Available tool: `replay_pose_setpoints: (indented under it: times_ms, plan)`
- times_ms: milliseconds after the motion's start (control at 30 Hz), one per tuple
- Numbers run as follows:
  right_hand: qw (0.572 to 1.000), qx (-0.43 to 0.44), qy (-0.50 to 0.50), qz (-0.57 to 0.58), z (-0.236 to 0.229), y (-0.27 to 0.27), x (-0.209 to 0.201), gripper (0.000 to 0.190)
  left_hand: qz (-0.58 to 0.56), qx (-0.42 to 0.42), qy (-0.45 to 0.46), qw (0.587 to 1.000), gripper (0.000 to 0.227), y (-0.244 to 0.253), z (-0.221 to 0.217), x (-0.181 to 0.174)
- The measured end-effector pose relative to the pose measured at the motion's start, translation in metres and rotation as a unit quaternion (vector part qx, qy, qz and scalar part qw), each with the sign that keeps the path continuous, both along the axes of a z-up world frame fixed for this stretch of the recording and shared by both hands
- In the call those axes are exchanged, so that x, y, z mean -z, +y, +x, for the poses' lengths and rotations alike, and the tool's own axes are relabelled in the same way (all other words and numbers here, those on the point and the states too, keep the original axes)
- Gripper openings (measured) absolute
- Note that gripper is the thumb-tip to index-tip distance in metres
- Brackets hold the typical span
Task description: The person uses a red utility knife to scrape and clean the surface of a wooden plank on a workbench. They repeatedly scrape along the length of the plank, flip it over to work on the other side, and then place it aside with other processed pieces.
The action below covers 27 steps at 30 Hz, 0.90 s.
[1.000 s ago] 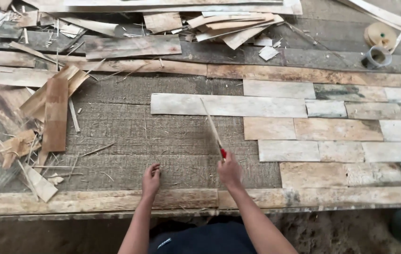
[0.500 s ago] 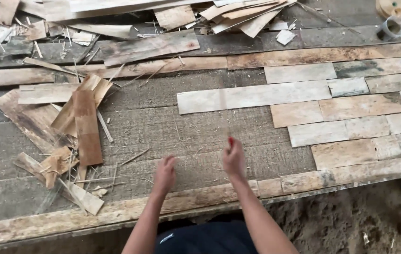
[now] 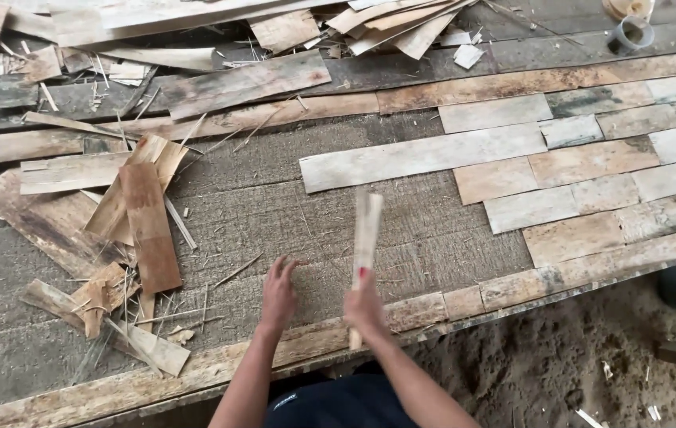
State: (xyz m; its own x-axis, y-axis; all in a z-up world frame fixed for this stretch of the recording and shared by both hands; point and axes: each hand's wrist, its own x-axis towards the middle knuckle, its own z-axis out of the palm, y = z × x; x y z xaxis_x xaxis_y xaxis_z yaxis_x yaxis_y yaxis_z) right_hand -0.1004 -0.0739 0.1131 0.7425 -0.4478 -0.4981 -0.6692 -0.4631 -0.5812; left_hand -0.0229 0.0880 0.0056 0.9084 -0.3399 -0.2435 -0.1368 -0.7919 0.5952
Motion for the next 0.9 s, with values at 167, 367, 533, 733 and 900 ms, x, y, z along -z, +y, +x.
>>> replay_pose_setpoints:
  times_ms: [167, 367, 533, 733, 900]
  plan:
    - [0.991, -0.098, -0.082, 0.042, -0.005, 0.028, 0.028, 0.049, -0.010, -0.049, -0.069, 0.996, 0.057, 0.022, 0.002, 0.028]
    - [0.992, 0.020, -0.119, -0.046, -0.027, -0.041, 0.029, 0.051, 0.002, 0.003, -0.091, 0.996, 0.055, 0.027, 0.008, 0.034]
    - [0.993, -0.065, -0.043, 0.093, -0.013, 0.001, 0.028, 0.059, -0.080, 0.044, -0.074, 0.993, 0.071, 0.023, 0.013, 0.033]
    - [0.970, -0.096, -0.035, 0.222, -0.002, -0.026, 0.041, 0.069, -0.523, -0.347, 0.221, 0.747, 0.064, 0.009, 0.031, -0.027]
    - [0.808, 0.217, -0.041, 0.547, -0.017, -0.039, 0.042, 0.052, -0.584, -0.357, 0.209, 0.698, 0.053, 0.006, 0.047, 0.021]
